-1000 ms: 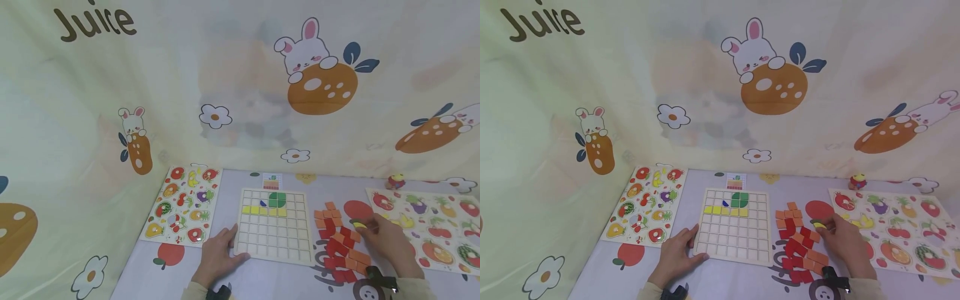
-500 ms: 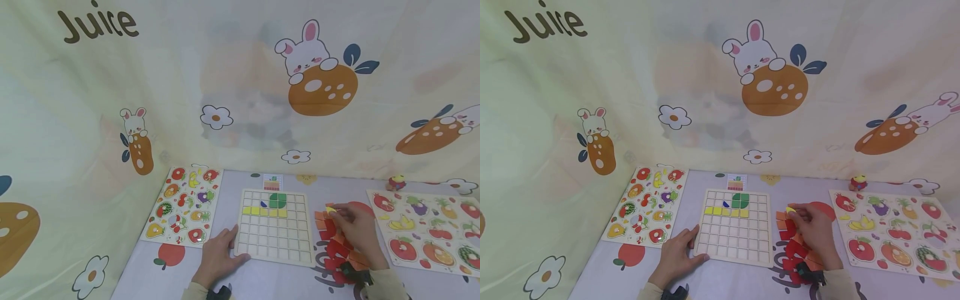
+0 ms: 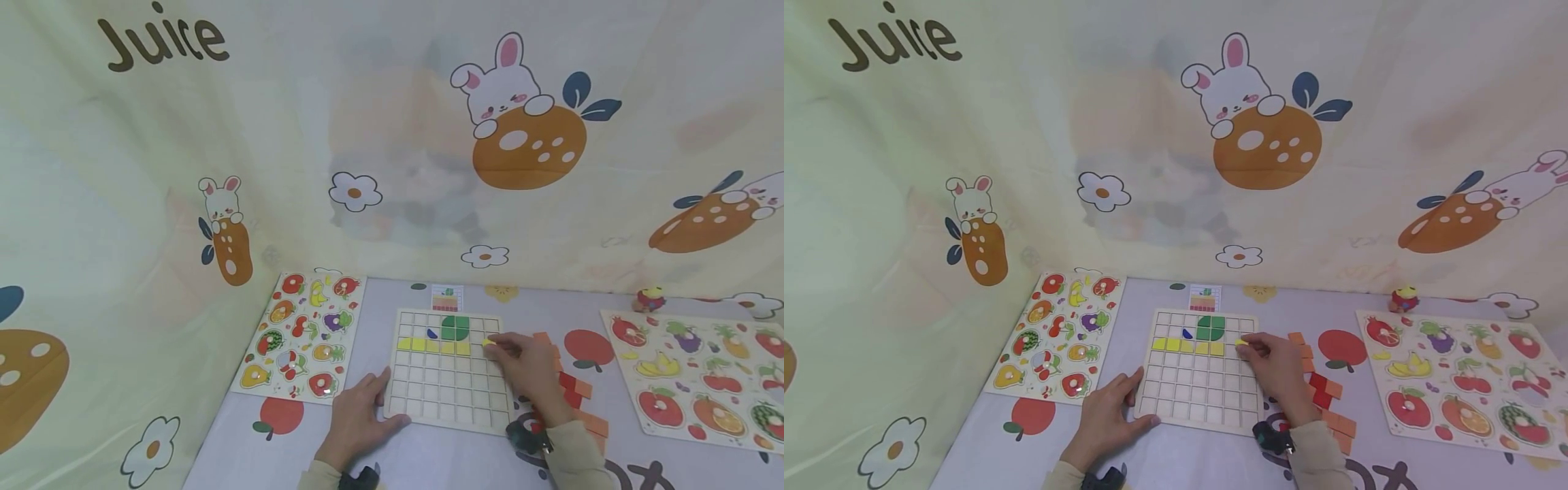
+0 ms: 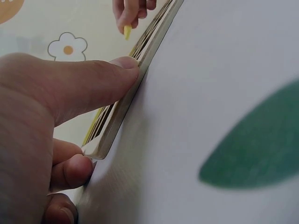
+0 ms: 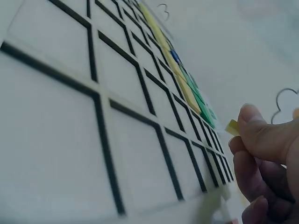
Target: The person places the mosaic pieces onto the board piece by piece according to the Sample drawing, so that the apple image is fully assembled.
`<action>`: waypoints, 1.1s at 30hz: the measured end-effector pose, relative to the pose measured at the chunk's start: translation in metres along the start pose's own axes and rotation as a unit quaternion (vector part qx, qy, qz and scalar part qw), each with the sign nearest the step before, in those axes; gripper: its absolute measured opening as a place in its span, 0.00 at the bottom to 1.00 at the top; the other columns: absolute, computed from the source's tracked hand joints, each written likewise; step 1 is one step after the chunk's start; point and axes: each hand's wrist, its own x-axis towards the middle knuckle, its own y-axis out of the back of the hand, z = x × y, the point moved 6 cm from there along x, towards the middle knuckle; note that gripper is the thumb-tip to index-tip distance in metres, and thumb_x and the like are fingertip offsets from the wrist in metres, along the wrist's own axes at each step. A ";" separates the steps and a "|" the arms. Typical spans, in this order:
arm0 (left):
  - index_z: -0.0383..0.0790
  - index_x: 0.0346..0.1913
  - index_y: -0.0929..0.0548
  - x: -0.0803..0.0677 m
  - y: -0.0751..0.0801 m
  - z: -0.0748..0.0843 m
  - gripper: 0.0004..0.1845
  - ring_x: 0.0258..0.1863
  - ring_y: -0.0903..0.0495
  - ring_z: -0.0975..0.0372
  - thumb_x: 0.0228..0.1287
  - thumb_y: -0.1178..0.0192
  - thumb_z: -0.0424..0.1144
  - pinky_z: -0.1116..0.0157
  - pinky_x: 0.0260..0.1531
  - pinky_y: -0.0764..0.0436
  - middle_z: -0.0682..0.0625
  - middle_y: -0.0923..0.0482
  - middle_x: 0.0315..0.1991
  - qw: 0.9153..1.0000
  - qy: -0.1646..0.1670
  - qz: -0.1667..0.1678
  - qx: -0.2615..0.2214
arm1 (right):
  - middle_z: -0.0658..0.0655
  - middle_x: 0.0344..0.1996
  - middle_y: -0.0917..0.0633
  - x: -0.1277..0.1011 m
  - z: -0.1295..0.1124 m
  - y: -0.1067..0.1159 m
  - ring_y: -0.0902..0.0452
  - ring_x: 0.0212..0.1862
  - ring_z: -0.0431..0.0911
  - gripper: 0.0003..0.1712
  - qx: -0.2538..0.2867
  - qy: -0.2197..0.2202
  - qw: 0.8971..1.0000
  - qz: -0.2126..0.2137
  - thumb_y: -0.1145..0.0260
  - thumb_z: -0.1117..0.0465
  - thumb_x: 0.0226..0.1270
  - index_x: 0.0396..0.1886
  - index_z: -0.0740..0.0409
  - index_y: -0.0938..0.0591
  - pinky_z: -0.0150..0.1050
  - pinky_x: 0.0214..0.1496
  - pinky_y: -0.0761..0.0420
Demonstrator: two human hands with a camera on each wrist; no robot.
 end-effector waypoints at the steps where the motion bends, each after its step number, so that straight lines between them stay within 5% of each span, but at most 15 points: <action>1: 0.49 0.75 0.22 0.000 0.000 0.000 0.48 0.24 0.39 0.73 0.53 0.24 0.66 0.72 0.26 0.41 0.64 0.34 0.31 1.000 0.001 -0.001 -0.001 | 0.62 0.45 0.08 0.000 -0.002 -0.002 0.14 0.39 0.50 0.20 -0.001 0.000 1.000 -0.004 0.24 0.55 0.70 0.58 0.58 0.11 0.36 0.39 0.19; 14: 0.48 0.75 0.22 0.000 -0.001 -0.002 0.48 0.24 0.39 0.72 0.54 0.26 0.67 0.72 0.26 0.41 0.64 0.34 0.30 1.000 0.000 -0.001 -0.005 | 0.53 0.36 0.11 0.003 -0.004 -0.023 0.21 0.36 0.47 0.19 -0.042 0.015 0.999 -0.021 0.20 0.52 0.66 0.53 0.54 0.10 0.36 0.38 0.22; 33: 0.48 0.76 0.23 0.001 -0.002 -0.001 0.48 0.24 0.39 0.72 0.54 0.25 0.67 0.72 0.26 0.41 0.64 0.34 0.31 1.000 -0.002 -0.002 -0.003 | 0.54 0.37 0.13 0.005 -0.008 -0.021 0.24 0.38 0.49 0.16 -0.047 0.003 0.998 -0.041 0.20 0.55 0.65 0.49 0.55 0.10 0.38 0.37 0.24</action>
